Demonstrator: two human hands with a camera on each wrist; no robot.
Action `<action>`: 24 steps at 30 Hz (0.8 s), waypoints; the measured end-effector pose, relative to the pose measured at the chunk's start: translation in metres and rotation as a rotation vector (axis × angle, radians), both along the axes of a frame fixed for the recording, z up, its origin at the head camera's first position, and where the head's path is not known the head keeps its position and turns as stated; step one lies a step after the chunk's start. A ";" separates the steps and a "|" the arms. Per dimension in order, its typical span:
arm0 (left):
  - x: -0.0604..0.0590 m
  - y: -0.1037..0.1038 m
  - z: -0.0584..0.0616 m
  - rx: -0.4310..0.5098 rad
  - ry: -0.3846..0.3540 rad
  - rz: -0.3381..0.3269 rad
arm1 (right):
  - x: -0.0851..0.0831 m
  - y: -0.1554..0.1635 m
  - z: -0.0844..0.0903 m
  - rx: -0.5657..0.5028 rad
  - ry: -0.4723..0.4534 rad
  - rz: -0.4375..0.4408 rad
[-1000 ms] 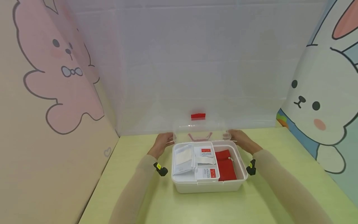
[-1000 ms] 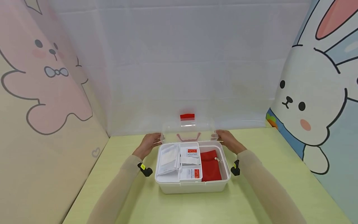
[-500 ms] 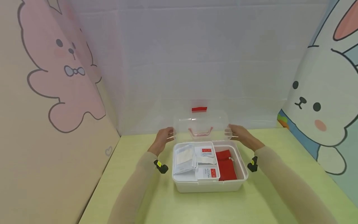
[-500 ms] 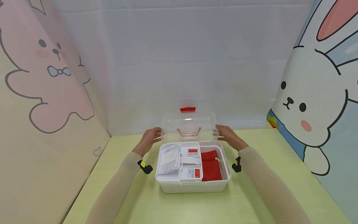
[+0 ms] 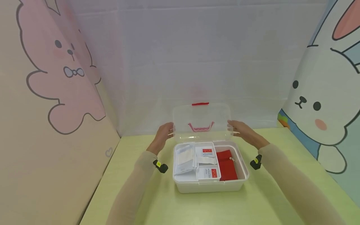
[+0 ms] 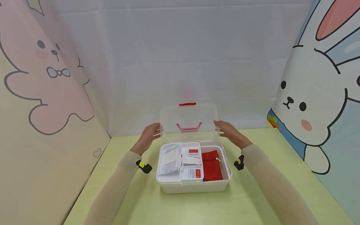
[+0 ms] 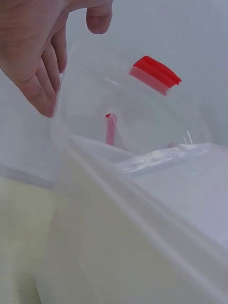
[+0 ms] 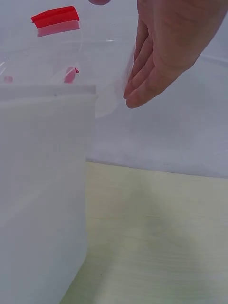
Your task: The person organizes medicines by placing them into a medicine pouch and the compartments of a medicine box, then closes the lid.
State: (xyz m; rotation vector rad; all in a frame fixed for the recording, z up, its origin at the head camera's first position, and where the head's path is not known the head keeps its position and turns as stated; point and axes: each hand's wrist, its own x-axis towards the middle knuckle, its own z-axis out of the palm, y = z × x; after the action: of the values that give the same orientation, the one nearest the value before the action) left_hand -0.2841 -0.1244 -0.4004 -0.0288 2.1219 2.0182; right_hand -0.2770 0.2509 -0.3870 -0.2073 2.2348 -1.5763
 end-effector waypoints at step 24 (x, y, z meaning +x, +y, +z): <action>0.041 0.003 0.052 0.102 0.105 -0.074 | 0.048 -0.012 0.038 0.142 0.117 -0.068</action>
State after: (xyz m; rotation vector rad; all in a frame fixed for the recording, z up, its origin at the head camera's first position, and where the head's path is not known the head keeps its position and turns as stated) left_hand -0.2436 -0.1214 -0.3488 0.1725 2.0439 2.1250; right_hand -0.2288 0.2390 -0.3487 -0.1895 2.4570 -1.4659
